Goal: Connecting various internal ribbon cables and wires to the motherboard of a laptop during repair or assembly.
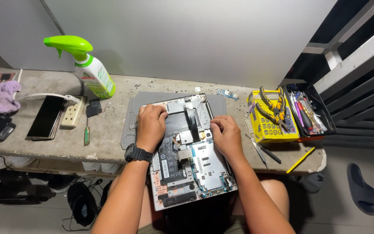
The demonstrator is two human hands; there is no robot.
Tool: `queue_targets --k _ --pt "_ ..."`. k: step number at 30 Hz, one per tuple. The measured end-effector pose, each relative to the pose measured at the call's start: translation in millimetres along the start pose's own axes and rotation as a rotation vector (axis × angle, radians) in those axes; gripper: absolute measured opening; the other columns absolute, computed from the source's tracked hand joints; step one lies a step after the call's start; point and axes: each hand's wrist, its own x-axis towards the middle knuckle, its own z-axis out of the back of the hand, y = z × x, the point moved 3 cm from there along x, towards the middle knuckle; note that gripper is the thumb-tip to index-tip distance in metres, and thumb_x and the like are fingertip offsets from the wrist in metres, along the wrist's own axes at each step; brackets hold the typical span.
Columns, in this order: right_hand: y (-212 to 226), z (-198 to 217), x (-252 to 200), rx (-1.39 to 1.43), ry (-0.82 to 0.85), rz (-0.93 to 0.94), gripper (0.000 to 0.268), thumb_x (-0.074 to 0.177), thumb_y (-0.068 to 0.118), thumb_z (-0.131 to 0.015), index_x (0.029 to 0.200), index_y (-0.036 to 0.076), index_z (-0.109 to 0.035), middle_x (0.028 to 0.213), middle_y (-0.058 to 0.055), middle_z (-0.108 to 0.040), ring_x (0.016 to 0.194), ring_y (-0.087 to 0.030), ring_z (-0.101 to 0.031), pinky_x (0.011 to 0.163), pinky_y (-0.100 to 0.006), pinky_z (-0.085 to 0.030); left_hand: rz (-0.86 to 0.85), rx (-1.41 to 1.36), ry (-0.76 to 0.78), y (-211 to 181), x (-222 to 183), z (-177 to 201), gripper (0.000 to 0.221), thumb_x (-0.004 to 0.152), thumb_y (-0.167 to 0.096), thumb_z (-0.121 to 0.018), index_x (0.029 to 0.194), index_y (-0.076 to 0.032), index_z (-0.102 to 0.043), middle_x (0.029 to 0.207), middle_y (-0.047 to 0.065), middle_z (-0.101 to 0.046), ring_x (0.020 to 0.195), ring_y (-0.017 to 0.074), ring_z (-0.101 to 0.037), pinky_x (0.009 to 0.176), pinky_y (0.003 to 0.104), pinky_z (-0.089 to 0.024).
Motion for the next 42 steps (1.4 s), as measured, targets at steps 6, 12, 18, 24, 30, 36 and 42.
queue_targets --k 6,12,18,24,30,36,42 --pt "-4.9 -4.8 -0.4 -0.031 -0.005 0.007 0.015 0.102 0.007 -0.085 0.117 0.006 -0.09 0.12 -0.015 -0.081 0.111 -0.038 -0.083 0.092 -0.046 -0.07 -0.004 -0.02 -0.056 4.3 -0.3 -4.1 0.008 0.104 -0.032 -0.083 0.104 -0.024 -0.084 0.102 0.001 -0.069 0.115 0.0352 -0.07 0.1 0.052 -0.058" --pt "13.4 -0.1 -6.5 -0.033 0.007 0.07 0.022 0.103 0.002 -0.083 0.122 0.008 -0.091 0.12 -0.017 -0.078 0.116 -0.041 -0.081 0.097 -0.049 -0.071 0.034 0.034 -0.099 -1.7 -4.9 2.8 0.01 0.104 -0.03 -0.082 0.098 -0.023 -0.085 0.104 -0.001 -0.066 0.117 0.0337 -0.067 0.099 0.051 -0.058" --pt "18.9 -1.8 -7.4 -0.147 0.01 0.14 0.02 0.104 0.001 -0.081 0.12 0.008 -0.091 0.121 -0.016 -0.075 0.118 -0.04 -0.081 0.098 -0.05 -0.071 0.017 0.087 -0.119 -0.6 -4.4 -2.2 0.011 0.103 -0.032 -0.081 0.097 -0.024 -0.085 0.101 -0.002 -0.064 0.115 0.0325 -0.066 0.097 0.051 -0.056" --pt "11.4 -6.2 -13.3 -0.381 0.096 0.341 0.043 0.101 -0.011 -0.064 0.132 0.006 -0.088 0.135 -0.016 -0.073 0.133 -0.037 -0.071 0.114 -0.049 -0.062 -0.21 0.32 -0.112 2.2 -7.2 -27.4 0.016 0.108 -0.023 -0.068 0.098 -0.018 -0.079 0.095 0.003 -0.061 0.103 0.0326 -0.068 0.084 0.045 -0.054" --pt "6.1 -2.4 -15.9 -0.462 0.215 0.345 0.052 0.1 -0.01 -0.06 0.141 0.01 -0.085 0.138 -0.013 -0.078 0.135 -0.035 -0.072 0.115 -0.049 -0.061 -0.305 0.398 0.037 -40.3 -21.4 16.3 0.031 0.107 -0.036 -0.071 0.132 -0.02 -0.078 0.105 0.011 -0.064 0.104 0.0428 -0.07 0.084 0.055 -0.056" --pt "19.1 17.1 -27.9 -0.392 0.224 0.448 0.045 0.101 0.001 -0.074 0.141 0.017 -0.086 0.138 -0.018 -0.08 0.133 -0.042 -0.073 0.118 -0.054 -0.056 -0.297 0.34 0.042 -46.2 -35.9 24.8 0.049 0.113 -0.046 -0.065 0.148 -0.014 -0.076 0.135 0.022 -0.066 0.131 0.0492 -0.058 0.106 0.06 -0.045" --pt "60.8 50.7 -102.9 -0.25 0.147 0.439 0.023 0.111 0.007 -0.072 0.128 0.011 -0.087 0.13 -0.017 -0.079 0.128 -0.035 -0.072 0.116 -0.046 -0.056 -0.311 0.291 0.039 -34.5 -40.3 7.7 0.052 0.119 -0.044 -0.058 0.156 -0.009 -0.071 0.146 0.02 -0.068 0.137 0.0437 -0.057 0.112 0.057 -0.046"
